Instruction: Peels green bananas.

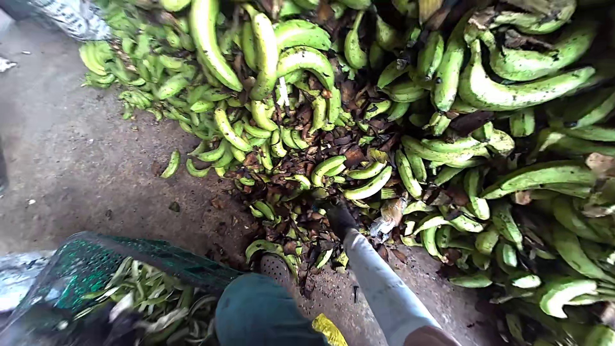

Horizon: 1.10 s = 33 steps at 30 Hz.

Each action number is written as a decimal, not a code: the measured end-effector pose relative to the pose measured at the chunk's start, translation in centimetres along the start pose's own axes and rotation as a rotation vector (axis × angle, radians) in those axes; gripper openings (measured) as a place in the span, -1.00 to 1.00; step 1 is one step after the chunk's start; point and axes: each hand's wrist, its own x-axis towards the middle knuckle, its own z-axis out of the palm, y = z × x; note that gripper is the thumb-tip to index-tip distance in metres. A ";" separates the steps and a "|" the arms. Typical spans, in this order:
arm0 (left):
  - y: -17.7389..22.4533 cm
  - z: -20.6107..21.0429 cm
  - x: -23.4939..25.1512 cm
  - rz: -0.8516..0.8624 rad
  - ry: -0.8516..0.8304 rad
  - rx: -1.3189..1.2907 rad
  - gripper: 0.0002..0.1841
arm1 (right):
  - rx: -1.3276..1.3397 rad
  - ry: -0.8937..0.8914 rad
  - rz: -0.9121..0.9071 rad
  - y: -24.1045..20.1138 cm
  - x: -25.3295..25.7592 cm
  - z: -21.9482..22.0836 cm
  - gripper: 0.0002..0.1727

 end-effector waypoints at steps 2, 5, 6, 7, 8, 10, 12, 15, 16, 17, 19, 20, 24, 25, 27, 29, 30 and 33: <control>0.8 1.3 0.2 -0.026 -0.033 -0.092 -0.56 | 0.334 -0.202 -0.064 -4.5 -3.2 1.7 -0.82; 3.4 3.2 0.6 0.010 -0.151 -0.245 -0.57 | 0.471 -0.509 -0.219 -11.6 -8.1 4.9 -0.87; 4.2 3.6 0.8 0.001 -0.188 -0.302 -0.57 | 0.465 -0.589 -0.276 -13.9 -9.9 6.1 -0.85; 5.0 3.6 0.9 -0.019 -0.218 -0.369 -0.54 | 0.453 -0.664 -0.328 -16.2 -12.0 7.3 -0.85; 5.7 3.4 1.0 -0.046 -0.250 -0.444 -0.53 | 0.440 -0.746 -0.376 -18.4 -14.2 8.4 -0.86; 6.5 2.2 1.0 -0.121 -0.252 -0.584 -0.52 | 0.414 -0.901 -0.456 -21.8 -18.7 10.2 -0.89; 6.5 0.2 0.7 -0.162 -0.220 -0.707 -0.55 | 0.346 -1.043 -0.555 -23.8 -22.3 11.9 -0.88; 5.8 -3.5 -0.9 -0.184 -0.073 -0.752 -0.82 | 0.209 -1.152 -0.682 -25.2 -26.6 14.3 -0.83; 5.3 -4.8 -1.7 -0.171 -0.041 -0.741 -0.83 | 0.159 -1.164 -0.728 -25.3 -27.8 15.0 -0.81; 4.7 -6.2 -2.5 -0.158 0.001 -0.734 -0.82 | 0.131 -1.170 -0.776 -25.2 -29.0 15.6 -0.79; 3.5 -9.0 -4.5 -0.132 0.108 -0.711 -0.84 | 0.157 -1.189 -0.870 -24.8 -30.8 16.9 -0.72; 2.8 -10.7 -5.8 -0.115 0.170 -0.698 -0.84 | 0.162 -1.184 -0.898 -24.7 -31.6 17.4 -0.66; 0.3 -19.0 -14.3 -0.070 0.610 -0.520 -0.88 | 0.040 -1.200 -0.872 -24.0 -33.6 20.6 -0.51; -0.3 -21.3 -17.1 -0.053 0.746 -0.412 -0.83 | 0.016 -1.235 -0.866 -23.7 -33.6 21.6 -0.52; -1.7 -26.1 -23.2 -0.008 0.998 -0.149 -0.76 | -0.057 -1.255 -0.843 -23.2 -35.0 22.7 -0.58; -3.9 -31.0 -29.4 0.049 1.229 0.127 -0.73 | -0.137 -1.304 -0.768 -22.6 -35.1 23.4 -0.58; -5.3 -33.6 -32.5 0.045 1.330 0.251 -0.65 | -0.163 -1.302 -0.749 -22.2 -35.1 23.8 -0.58; -7.0 -39.1 -40.1 -0.171 1.564 0.424 -0.62 | -0.114 -1.310 -0.849 -19.5 -30.1 27.4 -0.61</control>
